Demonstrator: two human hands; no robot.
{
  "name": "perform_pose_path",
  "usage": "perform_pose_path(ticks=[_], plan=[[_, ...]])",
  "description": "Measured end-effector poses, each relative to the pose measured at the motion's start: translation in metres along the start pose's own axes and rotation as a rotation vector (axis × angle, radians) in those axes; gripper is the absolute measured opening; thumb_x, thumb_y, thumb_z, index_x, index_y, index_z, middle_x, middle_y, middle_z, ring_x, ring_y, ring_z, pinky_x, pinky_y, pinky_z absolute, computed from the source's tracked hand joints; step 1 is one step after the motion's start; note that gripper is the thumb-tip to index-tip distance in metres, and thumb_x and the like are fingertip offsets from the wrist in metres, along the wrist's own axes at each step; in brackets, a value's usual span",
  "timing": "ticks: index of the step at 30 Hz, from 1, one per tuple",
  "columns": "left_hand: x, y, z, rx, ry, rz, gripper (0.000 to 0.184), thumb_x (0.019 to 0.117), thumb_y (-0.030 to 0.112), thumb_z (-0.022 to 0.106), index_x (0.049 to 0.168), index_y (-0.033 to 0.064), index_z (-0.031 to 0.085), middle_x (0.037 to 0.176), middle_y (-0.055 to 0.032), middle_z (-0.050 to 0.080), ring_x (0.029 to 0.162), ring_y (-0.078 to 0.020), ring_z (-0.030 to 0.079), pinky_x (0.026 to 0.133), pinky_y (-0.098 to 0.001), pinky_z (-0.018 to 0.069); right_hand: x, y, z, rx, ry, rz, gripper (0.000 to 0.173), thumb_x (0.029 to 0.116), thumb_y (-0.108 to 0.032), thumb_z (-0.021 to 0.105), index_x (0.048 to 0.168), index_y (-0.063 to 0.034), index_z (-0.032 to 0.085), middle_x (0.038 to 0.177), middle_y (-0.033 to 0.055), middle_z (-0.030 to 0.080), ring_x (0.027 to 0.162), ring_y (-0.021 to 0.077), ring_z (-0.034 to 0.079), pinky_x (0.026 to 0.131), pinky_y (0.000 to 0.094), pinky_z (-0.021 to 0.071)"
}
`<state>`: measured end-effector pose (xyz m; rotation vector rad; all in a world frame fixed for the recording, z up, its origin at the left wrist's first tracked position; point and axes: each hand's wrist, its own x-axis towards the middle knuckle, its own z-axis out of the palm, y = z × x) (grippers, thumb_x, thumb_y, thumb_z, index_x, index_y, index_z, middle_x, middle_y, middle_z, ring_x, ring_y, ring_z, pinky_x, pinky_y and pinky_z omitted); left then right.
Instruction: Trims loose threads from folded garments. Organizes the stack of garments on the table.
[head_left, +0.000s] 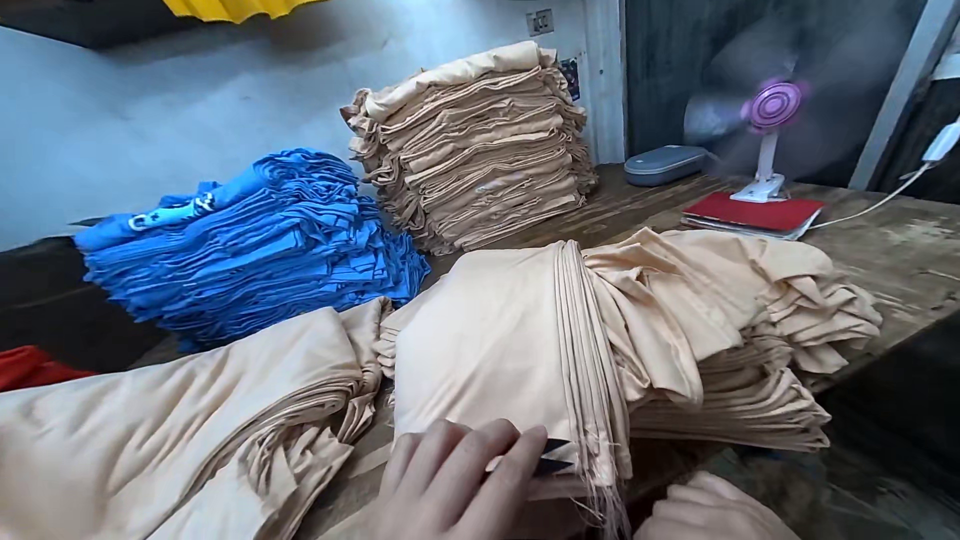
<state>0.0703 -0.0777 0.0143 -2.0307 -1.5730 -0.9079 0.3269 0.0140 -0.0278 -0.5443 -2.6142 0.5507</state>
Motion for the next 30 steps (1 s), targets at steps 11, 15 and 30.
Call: perform_pose_path(ticks=[11,15,30], plan=[[0.007,0.005,0.002,-0.025,-0.02,-0.024,0.02,0.0995,0.029,0.067,0.113,0.0184,0.077,0.103,-0.0045,0.073,0.091,-0.0218,0.064,0.079,-0.0423,0.0465,0.054,-0.026,0.034,0.389,0.783,0.103,0.017,0.1013,-0.009,0.06,0.108,-0.0038,0.076,0.101,0.0056,0.068,0.088,0.0076,0.065,0.074,0.0216,0.0574],[-0.002,-0.014,0.004,-0.204,-0.088,-0.073,0.015,0.0881,0.015,0.073,0.102,0.012,0.075,0.087,-0.0076,0.067,0.083,-0.0217,0.063,0.074,-0.0412,0.0495,0.063,-0.021,0.036,0.646,0.691,0.208,0.028,0.1066,-0.009,0.046,0.107,-0.0039,0.073,0.097,0.0033,0.065,0.083,0.0069,0.061,0.07,0.0217,0.0524],[0.017,-0.005,-0.009,-0.143,-0.071,-0.025,0.026,0.0999,0.031,0.067,0.12,0.0169,0.074,0.109,-0.0072,0.07,0.096,-0.0199,0.063,0.081,-0.0396,0.0487,0.049,-0.024,0.04,0.605,0.958,0.211,0.003,0.0887,-0.011,0.079,0.087,-0.0091,0.078,0.1,0.003,0.059,0.093,0.0031,0.059,0.073,0.0135,0.0528]])
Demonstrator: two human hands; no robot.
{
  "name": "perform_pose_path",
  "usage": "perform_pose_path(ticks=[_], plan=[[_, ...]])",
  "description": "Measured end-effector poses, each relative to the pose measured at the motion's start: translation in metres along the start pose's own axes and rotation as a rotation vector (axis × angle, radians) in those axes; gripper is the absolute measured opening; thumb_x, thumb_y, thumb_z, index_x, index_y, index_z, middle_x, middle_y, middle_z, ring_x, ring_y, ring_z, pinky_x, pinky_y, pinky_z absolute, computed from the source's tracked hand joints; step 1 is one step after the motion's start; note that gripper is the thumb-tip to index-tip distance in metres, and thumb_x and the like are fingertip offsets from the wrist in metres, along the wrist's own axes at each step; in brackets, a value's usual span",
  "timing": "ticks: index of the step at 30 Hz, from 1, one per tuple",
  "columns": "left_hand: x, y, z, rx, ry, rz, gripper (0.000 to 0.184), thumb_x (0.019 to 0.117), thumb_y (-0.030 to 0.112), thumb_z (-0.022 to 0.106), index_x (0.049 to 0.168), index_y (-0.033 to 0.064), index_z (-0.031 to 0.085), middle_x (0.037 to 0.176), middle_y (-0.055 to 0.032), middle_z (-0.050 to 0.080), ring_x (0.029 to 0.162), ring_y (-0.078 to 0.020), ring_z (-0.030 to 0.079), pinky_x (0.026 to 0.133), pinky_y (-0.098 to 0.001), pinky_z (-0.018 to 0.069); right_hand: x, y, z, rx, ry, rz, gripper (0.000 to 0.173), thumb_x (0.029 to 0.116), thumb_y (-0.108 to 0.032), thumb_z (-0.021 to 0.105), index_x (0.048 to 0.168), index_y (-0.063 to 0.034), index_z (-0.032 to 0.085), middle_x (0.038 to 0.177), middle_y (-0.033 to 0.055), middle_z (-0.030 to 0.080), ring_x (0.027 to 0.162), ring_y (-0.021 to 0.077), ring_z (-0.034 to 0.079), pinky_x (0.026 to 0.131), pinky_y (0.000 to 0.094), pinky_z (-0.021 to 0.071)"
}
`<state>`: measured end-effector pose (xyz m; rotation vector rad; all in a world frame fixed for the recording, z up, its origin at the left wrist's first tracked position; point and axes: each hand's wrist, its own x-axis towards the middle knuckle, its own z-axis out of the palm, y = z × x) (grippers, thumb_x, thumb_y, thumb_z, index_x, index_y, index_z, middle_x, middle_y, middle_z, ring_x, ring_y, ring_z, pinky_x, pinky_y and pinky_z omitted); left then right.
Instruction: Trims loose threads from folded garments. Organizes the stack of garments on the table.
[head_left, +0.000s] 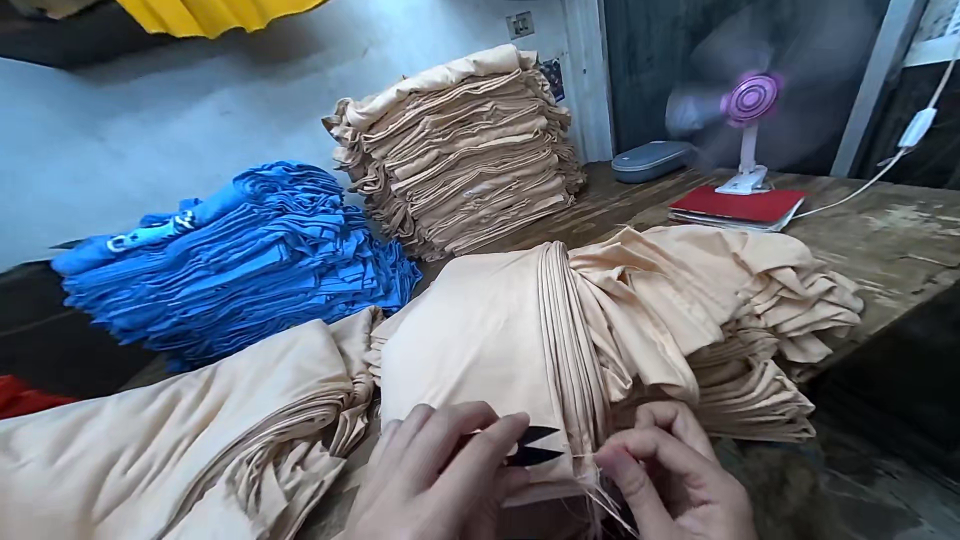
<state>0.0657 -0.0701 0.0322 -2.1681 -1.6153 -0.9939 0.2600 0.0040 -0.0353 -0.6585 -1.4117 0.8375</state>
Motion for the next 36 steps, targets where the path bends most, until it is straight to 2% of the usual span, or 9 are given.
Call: perform_pose_path(ticks=[6,9,11,16,22,25,27,31,36], plan=[[0.012,0.012,0.013,0.176,-0.018,0.094,0.019,0.1026,0.027,0.06,0.104,0.0213,0.078,0.098,0.0021,0.073,0.085,-0.0174,0.062,0.073,-0.0379,0.0435,-0.002,0.003,0.002,-0.052,-0.071,-0.194,0.007,0.0916,-0.021,0.078,0.088,-0.0158,0.076,0.1,-0.0003,0.057,0.1,0.0008,0.055,0.085,0.0141,0.0487],[0.004,0.004,0.008,0.062,-0.016,0.005,0.018,0.0993,0.029,0.066,0.111,0.0186,0.076,0.104,-0.0024,0.073,0.092,-0.0188,0.065,0.078,-0.041,0.0485,-0.005,0.001,-0.01,-0.213,-0.19,-0.161,0.008,0.0904,-0.02,0.078,0.088,-0.013,0.079,0.1,0.0047,0.068,0.101,0.013,0.062,0.088,0.0334,0.0502],[-0.003,-0.004,0.003,-0.062,-0.098,-0.071,0.028,0.0931,0.028,0.076,0.117,0.0139,0.073,0.105,-0.0087,0.069,0.095,-0.0217,0.065,0.081,-0.0433,0.0525,-0.008,0.0,-0.014,-0.264,-0.197,-0.164,0.016,0.0892,-0.019,0.077,0.102,-0.0099,0.077,0.106,0.008,0.066,0.105,0.0145,0.062,0.091,0.0309,0.0545],[-0.01,-0.023,0.006,-0.34,-0.078,-0.123,0.018,0.0851,0.001,0.07,0.099,0.0103,0.077,0.102,-0.0039,0.067,0.085,-0.005,0.066,0.067,-0.0186,0.0582,-0.009,-0.011,0.017,-0.337,-0.096,-0.335,0.042,0.0857,-0.041,0.083,0.109,-0.0088,0.071,0.107,0.0108,0.064,0.103,0.0162,0.061,0.09,0.0306,0.0513],[0.004,-0.039,0.015,-0.54,0.056,-0.238,0.01,0.0993,0.013,0.063,0.103,0.0115,0.072,0.086,0.0048,0.07,0.07,-0.0024,0.063,0.06,-0.0173,0.0526,0.024,0.015,0.061,0.282,-0.038,-0.248,0.014,0.0945,0.007,0.063,0.107,0.0067,0.069,0.096,0.0089,0.076,0.087,0.0124,0.074,0.077,0.0264,0.0644],[0.01,-0.04,0.02,-0.662,0.056,-0.349,0.013,0.0987,0.014,0.064,0.11,0.0121,0.07,0.079,0.0029,0.068,0.062,-0.0056,0.059,0.053,-0.0186,0.0484,0.027,0.02,0.053,0.182,-0.171,-0.26,0.048,0.0901,-0.028,0.081,0.124,0.0015,0.063,0.103,0.0058,0.066,0.084,0.007,0.063,0.069,0.0221,0.056],[0.01,-0.038,0.021,-0.701,0.033,-0.374,0.017,0.0979,0.013,0.066,0.114,0.0117,0.069,0.076,0.0015,0.068,0.058,-0.0066,0.059,0.05,-0.0193,0.0469,0.02,0.019,0.049,-0.092,-0.15,-0.382,0.042,0.0844,-0.027,0.085,0.121,-0.0085,0.073,0.109,0.0076,0.063,0.092,0.0072,0.061,0.077,0.0202,0.0556],[0.002,-0.031,0.016,-0.749,-0.026,-0.344,0.034,0.091,0.005,0.072,0.124,0.0057,0.066,0.087,-0.0001,0.073,0.069,-0.0081,0.066,0.058,-0.0222,0.054,-0.005,0.023,0.022,-0.463,0.032,-0.648,0.015,0.0944,-0.018,0.071,0.106,-0.0245,0.078,0.093,-0.0066,0.069,0.086,0.0088,0.056,0.092,0.0324,0.0371],[-0.022,-0.034,0.014,-0.394,0.059,-0.001,0.034,0.0869,0.032,0.084,0.117,0.0188,0.076,0.106,0.0021,0.07,0.1,-0.0087,0.064,0.086,-0.027,0.0545,-0.026,0.018,-0.003,-0.316,-0.088,-0.603,0.01,0.0935,-0.01,0.072,0.099,-0.0142,0.079,0.093,0.0006,0.073,0.085,0.0124,0.059,0.089,0.0311,0.0434]])
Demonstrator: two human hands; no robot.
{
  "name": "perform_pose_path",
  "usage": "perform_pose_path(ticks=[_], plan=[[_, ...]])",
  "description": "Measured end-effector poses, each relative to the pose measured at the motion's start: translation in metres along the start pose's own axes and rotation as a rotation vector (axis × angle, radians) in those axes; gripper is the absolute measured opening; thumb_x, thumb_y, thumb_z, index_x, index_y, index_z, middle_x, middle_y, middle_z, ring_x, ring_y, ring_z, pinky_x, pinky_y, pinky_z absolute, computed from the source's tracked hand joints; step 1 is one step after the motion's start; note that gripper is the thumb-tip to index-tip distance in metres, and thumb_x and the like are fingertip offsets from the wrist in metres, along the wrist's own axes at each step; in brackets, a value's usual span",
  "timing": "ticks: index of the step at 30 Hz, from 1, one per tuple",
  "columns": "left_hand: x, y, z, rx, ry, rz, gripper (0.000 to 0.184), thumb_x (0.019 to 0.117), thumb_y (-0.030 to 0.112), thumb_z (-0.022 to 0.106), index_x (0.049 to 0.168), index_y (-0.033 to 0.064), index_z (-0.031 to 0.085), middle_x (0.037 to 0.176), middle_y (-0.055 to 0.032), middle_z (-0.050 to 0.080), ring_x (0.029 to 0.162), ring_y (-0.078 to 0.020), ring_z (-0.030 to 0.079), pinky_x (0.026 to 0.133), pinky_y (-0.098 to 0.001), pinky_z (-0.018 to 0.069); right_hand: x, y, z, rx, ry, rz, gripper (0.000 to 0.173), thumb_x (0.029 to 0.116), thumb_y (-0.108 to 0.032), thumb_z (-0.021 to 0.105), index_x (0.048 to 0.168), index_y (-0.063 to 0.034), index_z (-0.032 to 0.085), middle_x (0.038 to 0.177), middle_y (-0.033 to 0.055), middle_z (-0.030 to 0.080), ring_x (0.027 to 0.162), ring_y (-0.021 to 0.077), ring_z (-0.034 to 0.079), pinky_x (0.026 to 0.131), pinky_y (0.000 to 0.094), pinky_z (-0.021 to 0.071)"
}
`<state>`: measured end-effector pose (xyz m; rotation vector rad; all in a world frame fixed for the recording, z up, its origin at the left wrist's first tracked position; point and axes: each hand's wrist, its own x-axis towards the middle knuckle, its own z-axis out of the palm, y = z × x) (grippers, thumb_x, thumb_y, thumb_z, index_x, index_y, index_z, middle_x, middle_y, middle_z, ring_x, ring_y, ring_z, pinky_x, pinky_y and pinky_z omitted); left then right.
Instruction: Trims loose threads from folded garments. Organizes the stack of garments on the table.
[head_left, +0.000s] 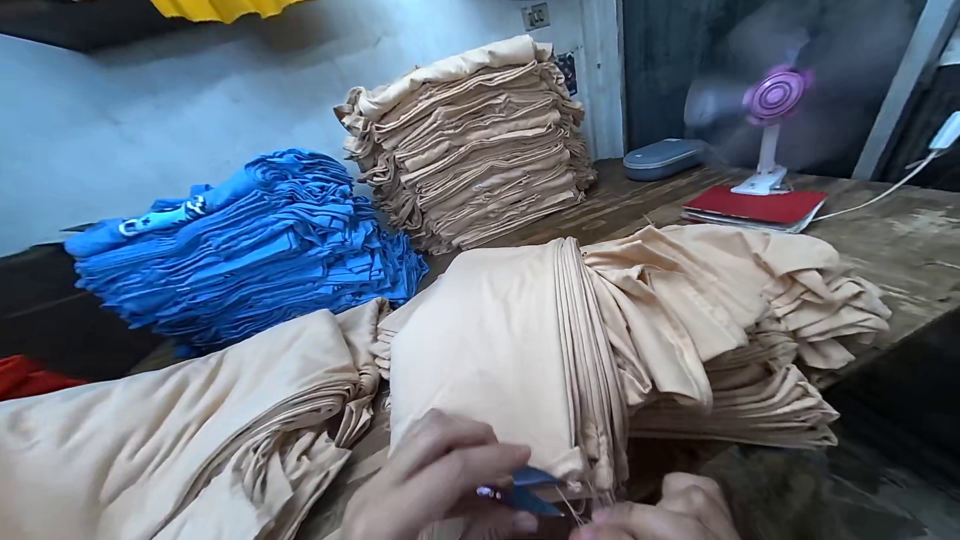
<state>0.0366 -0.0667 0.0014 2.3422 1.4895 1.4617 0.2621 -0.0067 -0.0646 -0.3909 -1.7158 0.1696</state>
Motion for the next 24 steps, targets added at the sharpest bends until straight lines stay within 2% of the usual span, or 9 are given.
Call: perform_pose_path(ticks=[2,5,10,14,17,19,21,23,24], plan=[[-0.008,0.004,0.003,0.252,0.072,0.148,0.024,0.0914,0.032,0.079,0.114,0.0272,0.075,0.102,0.0049,0.07,0.098,-0.0112,0.06,0.091,-0.0337,0.0442,-0.001,-0.005,0.0,0.049,-0.009,0.034,0.008,0.0932,-0.009,0.072,0.097,-0.012,0.079,0.094,0.003,0.072,0.085,0.0134,0.059,0.088,0.0315,0.0445],[-0.015,0.007,0.012,0.535,0.169,0.298,0.022,0.0954,0.024,0.073,0.117,0.026,0.073,0.101,0.0032,0.069,0.094,-0.0163,0.055,0.089,-0.0367,0.0363,0.001,-0.01,0.004,0.096,-0.001,0.074,0.007,0.0929,-0.008,0.073,0.096,-0.0111,0.079,0.093,0.0037,0.072,0.085,0.0134,0.06,0.087,0.0314,0.0461],[-0.02,0.002,0.013,0.651,0.264,0.385,0.022,0.0955,0.02,0.07,0.117,0.0226,0.074,0.097,0.0034,0.069,0.09,-0.0167,0.053,0.088,-0.0354,0.0349,0.004,-0.007,0.008,0.16,0.043,0.122,0.004,0.0925,-0.01,0.075,0.094,-0.0119,0.079,0.092,0.0017,0.073,0.086,0.0113,0.062,0.086,0.0303,0.0476],[-0.016,0.01,0.024,0.684,0.236,0.411,0.024,0.0966,0.021,0.069,0.121,0.0205,0.071,0.1,0.0002,0.068,0.088,-0.0185,0.053,0.087,-0.0366,0.0353,0.003,-0.008,0.007,0.216,0.048,0.149,0.004,0.0928,-0.01,0.075,0.094,-0.0115,0.079,0.092,0.0018,0.073,0.085,0.0108,0.061,0.084,0.0292,0.0475],[-0.012,0.011,0.031,0.706,0.229,0.437,0.02,0.0969,0.019,0.068,0.116,0.0182,0.074,0.099,-0.0003,0.069,0.088,-0.0191,0.052,0.085,-0.0365,0.0351,0.002,-0.008,0.008,0.251,0.057,0.153,0.002,0.0922,-0.011,0.076,0.093,-0.0102,0.078,0.092,0.002,0.073,0.084,0.0104,0.061,0.084,0.0284,0.0474],[-0.012,0.009,0.031,0.689,0.254,0.415,0.019,0.0963,0.02,0.069,0.114,0.0191,0.074,0.098,0.0005,0.069,0.089,-0.0192,0.053,0.086,-0.0366,0.0352,0.002,-0.006,0.006,0.249,0.064,0.166,0.002,0.0913,-0.012,0.078,0.092,-0.0102,0.078,0.09,0.0016,0.073,0.084,0.0103,0.062,0.084,0.0288,0.0484],[-0.01,0.01,0.027,0.599,0.222,0.268,0.022,0.0975,0.028,0.069,0.119,0.0237,0.07,0.1,0.0014,0.066,0.092,-0.0169,0.056,0.088,-0.0364,0.039,0.005,-0.002,0.004,0.168,0.034,0.204,0.007,0.0907,-0.018,0.079,0.093,-0.0127,0.075,0.091,0.0004,0.071,0.089,0.0104,0.064,0.085,0.029,0.0507],[0.0,0.011,0.016,0.429,0.086,0.074,0.033,0.0921,0.035,0.077,0.119,0.0178,0.069,0.096,-0.0049,0.066,0.089,-0.0194,0.062,0.081,-0.0402,0.0482,0.01,0.006,0.007,0.054,-0.069,0.244,0.017,0.0923,-0.027,0.077,0.103,-0.0147,0.071,0.103,0.0032,0.068,0.1,0.0135,0.063,0.091,0.0319,0.0521],[0.006,0.006,0.008,0.355,0.041,0.01,0.027,0.0882,0.027,0.078,0.111,0.0147,0.072,0.093,-0.0055,0.068,0.086,-0.0182,0.065,0.077,-0.0391,0.0525,0.011,0.012,0.009,0.025,-0.12,0.238,0.018,0.0934,-0.026,0.076,0.107,-0.0156,0.071,0.106,0.0044,0.068,0.103,0.0148,0.064,0.092,0.0335,0.0534]])
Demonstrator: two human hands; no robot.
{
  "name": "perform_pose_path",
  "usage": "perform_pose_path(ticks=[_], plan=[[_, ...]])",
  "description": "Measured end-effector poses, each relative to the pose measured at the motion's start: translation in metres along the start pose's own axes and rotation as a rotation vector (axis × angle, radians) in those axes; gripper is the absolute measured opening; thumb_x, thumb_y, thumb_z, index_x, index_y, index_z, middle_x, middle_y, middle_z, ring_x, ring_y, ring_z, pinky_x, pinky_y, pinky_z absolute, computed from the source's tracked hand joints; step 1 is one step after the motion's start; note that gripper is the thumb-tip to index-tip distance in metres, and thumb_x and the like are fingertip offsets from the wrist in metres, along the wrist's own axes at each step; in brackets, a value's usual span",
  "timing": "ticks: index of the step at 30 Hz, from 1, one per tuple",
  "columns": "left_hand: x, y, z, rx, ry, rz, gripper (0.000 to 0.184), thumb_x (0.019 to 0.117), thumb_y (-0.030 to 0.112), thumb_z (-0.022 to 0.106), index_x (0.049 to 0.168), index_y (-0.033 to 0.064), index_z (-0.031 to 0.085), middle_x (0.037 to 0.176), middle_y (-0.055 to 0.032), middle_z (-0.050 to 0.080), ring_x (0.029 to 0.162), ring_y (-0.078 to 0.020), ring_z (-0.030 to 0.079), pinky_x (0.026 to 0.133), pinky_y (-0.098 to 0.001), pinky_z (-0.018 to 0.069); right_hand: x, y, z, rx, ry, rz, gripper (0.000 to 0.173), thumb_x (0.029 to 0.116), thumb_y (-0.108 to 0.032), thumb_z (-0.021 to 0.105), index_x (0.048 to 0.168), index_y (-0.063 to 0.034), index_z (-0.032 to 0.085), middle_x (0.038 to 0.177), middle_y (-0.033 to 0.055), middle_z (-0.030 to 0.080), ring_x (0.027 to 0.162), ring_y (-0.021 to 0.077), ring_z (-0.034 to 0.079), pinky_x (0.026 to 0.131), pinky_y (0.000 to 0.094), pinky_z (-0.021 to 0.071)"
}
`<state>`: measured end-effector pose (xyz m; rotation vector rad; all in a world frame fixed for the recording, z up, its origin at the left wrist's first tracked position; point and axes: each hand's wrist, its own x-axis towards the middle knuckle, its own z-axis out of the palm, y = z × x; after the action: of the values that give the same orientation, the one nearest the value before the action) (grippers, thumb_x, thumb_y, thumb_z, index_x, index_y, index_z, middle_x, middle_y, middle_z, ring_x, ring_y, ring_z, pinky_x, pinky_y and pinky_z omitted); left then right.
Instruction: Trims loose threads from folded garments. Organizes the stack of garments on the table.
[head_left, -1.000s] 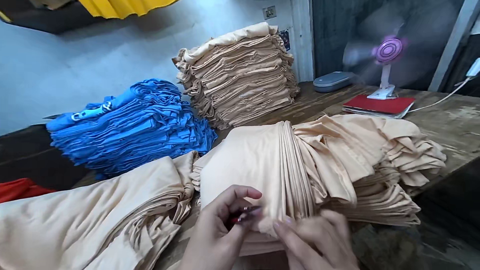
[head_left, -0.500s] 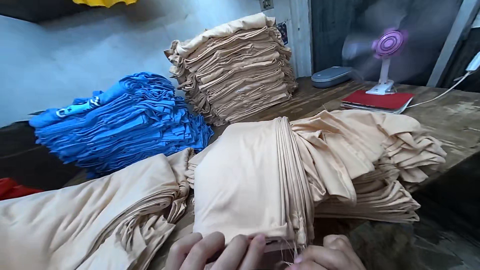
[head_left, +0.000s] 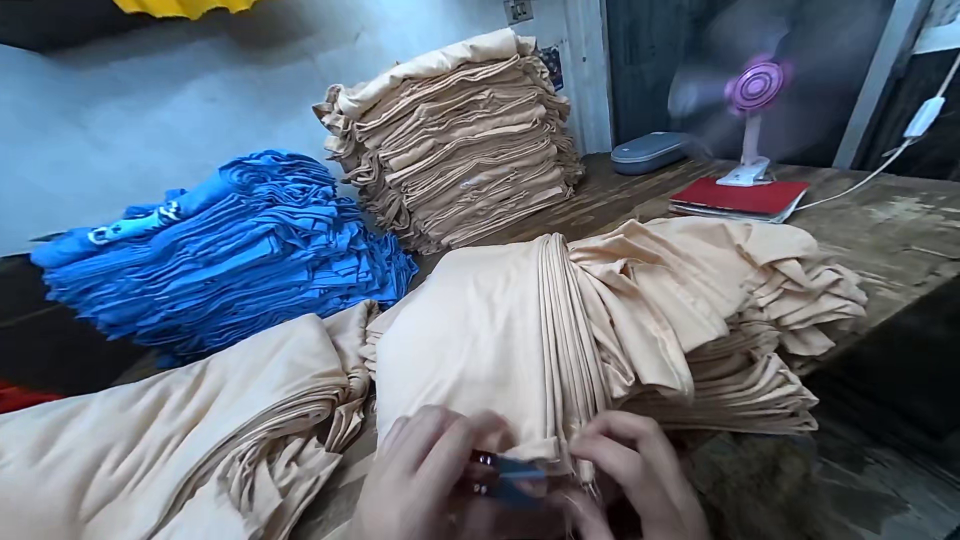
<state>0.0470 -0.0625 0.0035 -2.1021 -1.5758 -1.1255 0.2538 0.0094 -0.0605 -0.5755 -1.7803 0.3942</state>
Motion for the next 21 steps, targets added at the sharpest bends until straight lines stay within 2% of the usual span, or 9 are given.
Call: perform_pose_path(ticks=[1,3,5,6,7,9,12,16,21], plan=[[0.003,-0.011,-0.007,-0.056,0.009,-0.067,0.017,0.0873,0.02,0.076,0.103,0.0138,0.074,0.09,-0.0023,0.07,0.082,-0.0119,0.066,0.072,-0.0321,0.0559,0.002,0.005,0.0,-0.011,-0.021,-0.01,0.011,0.094,-0.022,0.075,0.103,-0.0157,0.075,0.102,0.0036,0.071,0.101,0.0145,0.066,0.089,0.0332,0.0554],[0.005,-0.037,-0.021,-0.053,0.302,-0.214,0.01,0.0905,0.012,0.069,0.098,0.0064,0.068,0.084,0.0031,0.067,0.07,0.0013,0.06,0.06,-0.0171,0.0517,0.007,0.009,-0.012,0.055,-0.055,0.021,0.004,0.0945,-0.013,0.072,0.094,-0.0129,0.077,0.097,0.0028,0.073,0.098,0.0115,0.068,0.089,0.0293,0.0573],[0.008,-0.056,-0.035,0.025,0.571,-0.326,0.023,0.0924,0.01,0.068,0.111,0.0001,0.058,0.088,0.0041,0.056,0.07,0.0039,0.049,0.06,-0.0135,0.0408,0.009,0.008,-0.029,0.137,-0.058,0.093,0.003,0.0942,-0.005,0.071,0.095,-0.0067,0.073,0.099,0.005,0.07,0.098,0.0087,0.068,0.087,0.0239,0.059],[0.01,-0.057,-0.038,0.064,0.601,-0.344,0.032,0.0925,0.013,0.07,0.116,-0.0027,0.055,0.091,0.0024,0.053,0.071,0.0033,0.046,0.061,-0.0137,0.0374,0.011,0.006,-0.035,0.147,-0.065,0.124,0.004,0.0951,-0.004,0.069,0.098,-0.0044,0.071,0.102,0.007,0.068,0.099,0.0092,0.067,0.087,0.0235,0.0585],[0.01,-0.05,-0.038,0.082,0.555,-0.331,0.038,0.0925,0.016,0.071,0.12,-0.0051,0.055,0.093,-0.0003,0.054,0.073,0.0021,0.046,0.062,-0.0149,0.0381,0.013,0.005,-0.038,0.134,-0.069,0.141,0.008,0.0961,-0.004,0.067,0.102,-0.0035,0.071,0.106,0.0086,0.068,0.102,0.0107,0.066,0.088,0.0248,0.058],[0.008,-0.021,-0.03,0.047,0.337,-0.27,0.05,0.0938,0.027,0.075,0.126,-0.0068,0.058,0.103,-0.0134,0.064,0.082,-0.0089,0.059,0.069,-0.025,0.0511,0.015,-0.001,-0.033,0.098,-0.043,0.154,0.015,0.0967,-0.015,0.068,0.107,-0.0051,0.072,0.111,0.0102,0.067,0.107,0.0142,0.065,0.091,0.0299,0.0571],[0.008,0.009,-0.004,-0.033,0.114,-0.182,0.047,0.0936,0.036,0.076,0.129,0.0063,0.068,0.111,-0.014,0.067,0.092,-0.0157,0.065,0.076,-0.0316,0.0564,0.018,-0.009,-0.008,0.028,0.045,0.163,0.033,0.0921,-0.039,0.076,0.108,-0.0102,0.077,0.11,0.007,0.068,0.105,0.0151,0.064,0.089,0.0343,0.0561],[0.005,0.018,0.009,0.062,0.052,-0.039,0.022,0.0973,0.032,0.07,0.115,0.0213,0.077,0.105,-0.0015,0.072,0.094,-0.0166,0.064,0.079,-0.0386,0.048,0.012,-0.005,0.008,0.09,0.183,0.15,0.004,0.09,-0.014,0.077,0.089,-0.0102,0.078,0.098,0.0032,0.068,0.095,0.0074,0.065,0.082,0.0225,0.0571],[0.002,0.032,0.006,0.182,0.027,0.013,0.021,0.0997,0.031,0.067,0.116,0.0208,0.076,0.103,-0.0025,0.072,0.09,-0.0189,0.061,0.078,-0.0402,0.0419,0.008,-0.005,0.006,0.253,0.197,0.222,0.005,0.094,-0.006,0.069,0.091,-0.0031,0.071,0.099,0.0053,0.063,0.093,0.0055,0.064,0.077,0.0164,0.0571]])
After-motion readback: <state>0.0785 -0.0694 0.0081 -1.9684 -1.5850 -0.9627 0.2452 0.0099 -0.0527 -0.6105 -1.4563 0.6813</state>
